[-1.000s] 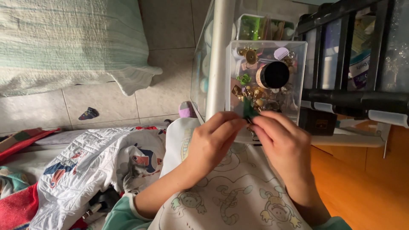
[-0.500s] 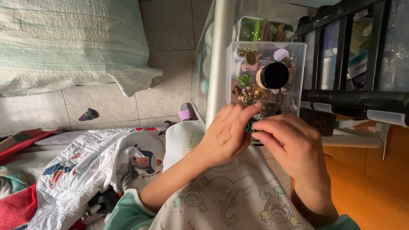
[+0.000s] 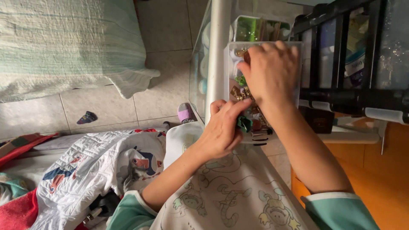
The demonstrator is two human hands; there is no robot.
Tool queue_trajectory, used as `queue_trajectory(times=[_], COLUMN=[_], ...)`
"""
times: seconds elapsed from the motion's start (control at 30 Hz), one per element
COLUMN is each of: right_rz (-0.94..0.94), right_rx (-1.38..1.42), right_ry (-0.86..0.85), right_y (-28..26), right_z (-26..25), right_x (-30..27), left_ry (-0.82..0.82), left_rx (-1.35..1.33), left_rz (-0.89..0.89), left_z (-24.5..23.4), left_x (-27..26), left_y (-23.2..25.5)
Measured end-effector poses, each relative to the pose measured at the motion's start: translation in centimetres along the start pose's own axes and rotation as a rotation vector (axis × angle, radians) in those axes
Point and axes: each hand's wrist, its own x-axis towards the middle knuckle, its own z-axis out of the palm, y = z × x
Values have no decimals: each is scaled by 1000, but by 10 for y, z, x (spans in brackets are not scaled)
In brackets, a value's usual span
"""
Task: Organizing small pieces of jewelry and earrings into a storage container and a small black box.
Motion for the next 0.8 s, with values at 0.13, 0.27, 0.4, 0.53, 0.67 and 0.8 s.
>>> queue_trajectory(times=[0.13, 0.27, 0.4, 0.53, 0.67, 0.8], right_rz=[-8, 95, 97, 67, -30, -47], right_rx=[-30, 230, 426, 192, 169, 183], right_ry=[-65, -155, -48, 66, 85, 54], right_y=[11, 33, 48, 23, 3, 5], right_z=[15, 10, 10, -1, -11, 3], right_x=[0, -4, -12, -15, -16, -16], left_ry=[25, 32, 15, 22, 19, 22], left_rx=[17, 31, -1, -13, -40, -57], left_rz=[16, -12, -61, -59, -58, -60], left_z=[2, 4, 5, 4, 2, 0], left_x=[-2, -5, -5, -5, -5, -4], left_y=[-8, -12, -11, -12, -11, -10])
